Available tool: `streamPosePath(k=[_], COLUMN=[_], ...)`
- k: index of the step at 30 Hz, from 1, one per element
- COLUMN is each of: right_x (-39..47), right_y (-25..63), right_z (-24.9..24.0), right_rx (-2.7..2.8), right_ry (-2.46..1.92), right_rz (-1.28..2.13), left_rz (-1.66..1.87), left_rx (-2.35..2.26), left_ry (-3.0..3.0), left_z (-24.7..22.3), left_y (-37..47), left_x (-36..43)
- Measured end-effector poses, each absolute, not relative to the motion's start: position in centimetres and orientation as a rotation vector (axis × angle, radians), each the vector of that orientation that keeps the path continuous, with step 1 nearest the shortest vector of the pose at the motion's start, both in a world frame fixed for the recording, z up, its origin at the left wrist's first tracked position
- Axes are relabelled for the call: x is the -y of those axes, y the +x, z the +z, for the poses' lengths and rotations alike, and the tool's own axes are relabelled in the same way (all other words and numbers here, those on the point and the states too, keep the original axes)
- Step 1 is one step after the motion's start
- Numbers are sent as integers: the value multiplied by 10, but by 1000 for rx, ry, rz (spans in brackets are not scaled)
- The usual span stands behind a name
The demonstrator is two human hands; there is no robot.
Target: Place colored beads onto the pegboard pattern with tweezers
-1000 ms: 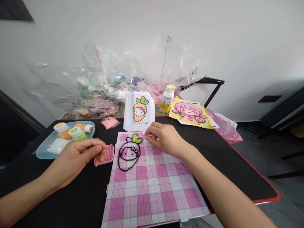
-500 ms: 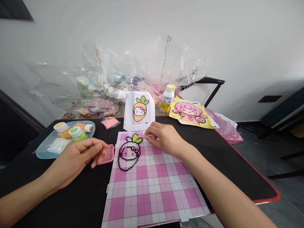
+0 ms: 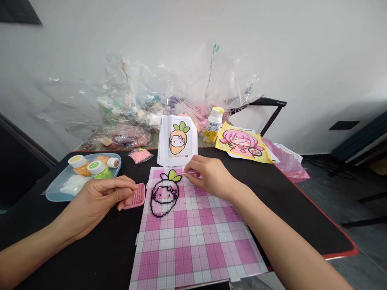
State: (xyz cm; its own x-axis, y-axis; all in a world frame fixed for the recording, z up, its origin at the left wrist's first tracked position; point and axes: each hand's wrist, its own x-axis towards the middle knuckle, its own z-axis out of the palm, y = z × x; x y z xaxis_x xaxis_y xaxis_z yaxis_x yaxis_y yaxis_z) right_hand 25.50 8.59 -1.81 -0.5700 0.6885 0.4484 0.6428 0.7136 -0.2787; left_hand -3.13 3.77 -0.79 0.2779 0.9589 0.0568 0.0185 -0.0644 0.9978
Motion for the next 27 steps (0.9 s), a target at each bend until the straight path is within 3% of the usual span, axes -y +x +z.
streamPosePath(k=[17, 27], right_x=[-85, -44], right_y=[253, 210], right_z=[-16, -4], right_rx=[2304, 2092], right_ry=[-916, -397], right_rz=[133, 358], left_rz=[969, 827], left_rx=[-1007, -1001], left_ry=[1272, 1376], left_z=[-3, -6], left_y=[-27, -19], left_x=[-35, -24])
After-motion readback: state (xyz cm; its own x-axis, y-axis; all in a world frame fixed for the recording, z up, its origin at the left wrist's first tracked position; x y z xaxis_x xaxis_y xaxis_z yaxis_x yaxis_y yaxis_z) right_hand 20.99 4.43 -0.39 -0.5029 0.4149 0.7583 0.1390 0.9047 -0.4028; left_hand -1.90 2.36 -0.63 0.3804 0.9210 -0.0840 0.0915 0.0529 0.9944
